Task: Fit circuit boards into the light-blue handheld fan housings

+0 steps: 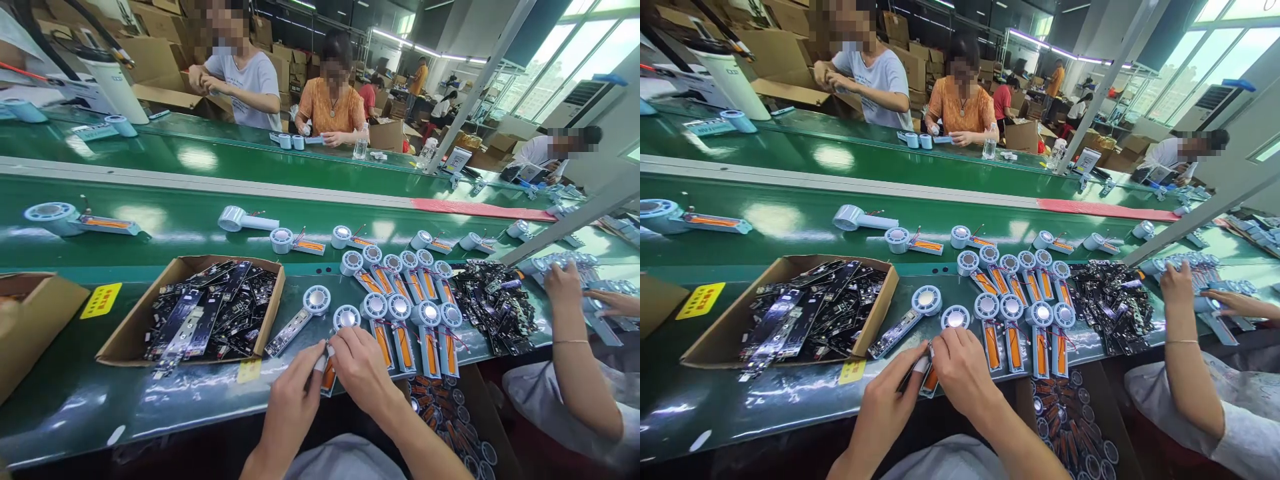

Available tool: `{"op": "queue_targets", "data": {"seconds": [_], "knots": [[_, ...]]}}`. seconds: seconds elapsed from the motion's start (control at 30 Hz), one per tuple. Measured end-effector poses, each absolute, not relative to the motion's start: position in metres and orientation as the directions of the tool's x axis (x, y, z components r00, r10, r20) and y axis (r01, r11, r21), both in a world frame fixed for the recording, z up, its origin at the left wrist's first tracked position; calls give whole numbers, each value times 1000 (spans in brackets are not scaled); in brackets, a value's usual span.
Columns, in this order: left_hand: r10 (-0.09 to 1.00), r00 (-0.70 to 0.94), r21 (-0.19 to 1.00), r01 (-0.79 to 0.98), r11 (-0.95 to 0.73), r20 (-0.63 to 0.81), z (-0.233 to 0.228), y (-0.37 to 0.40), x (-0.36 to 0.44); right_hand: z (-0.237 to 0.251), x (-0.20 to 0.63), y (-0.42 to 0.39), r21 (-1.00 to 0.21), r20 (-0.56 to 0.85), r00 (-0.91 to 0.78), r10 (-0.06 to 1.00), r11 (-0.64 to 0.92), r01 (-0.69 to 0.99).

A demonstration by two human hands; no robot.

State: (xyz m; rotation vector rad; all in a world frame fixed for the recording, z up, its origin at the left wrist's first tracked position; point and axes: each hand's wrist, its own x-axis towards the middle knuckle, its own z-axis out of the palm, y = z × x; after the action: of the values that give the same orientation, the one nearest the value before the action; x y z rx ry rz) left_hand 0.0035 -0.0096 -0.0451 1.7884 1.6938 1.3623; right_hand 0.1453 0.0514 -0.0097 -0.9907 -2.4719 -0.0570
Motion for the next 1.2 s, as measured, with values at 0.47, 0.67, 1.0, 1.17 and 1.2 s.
{"op": "queue_targets", "data": {"seconds": [0.47, 0.67, 1.0, 1.17, 1.2], "knots": [[998, -41, 970, 241, -40, 51, -34, 3, -22, -1, 165, 70, -609, 250, -669, 700, 651, 453], [997, -61, 956, 292, -35, 56, -39, 2, -20, -2, 158, 66, -636, 262, -608, 750, 608, 476], [984, -105, 933, 316, 173, -147, -33, -8, -24, 9, 181, 31, -431, 15, -557, 830, 508, 746], [989, -6, 895, 426, 135, -146, -34, -8, -27, 1, 182, 30, -429, 113, -556, 823, 545, 720], [993, 20, 883, 460, 94, -116, -34, -7, -28, 0, 182, 33, -495, 160, -525, 836, 528, 690]]}}
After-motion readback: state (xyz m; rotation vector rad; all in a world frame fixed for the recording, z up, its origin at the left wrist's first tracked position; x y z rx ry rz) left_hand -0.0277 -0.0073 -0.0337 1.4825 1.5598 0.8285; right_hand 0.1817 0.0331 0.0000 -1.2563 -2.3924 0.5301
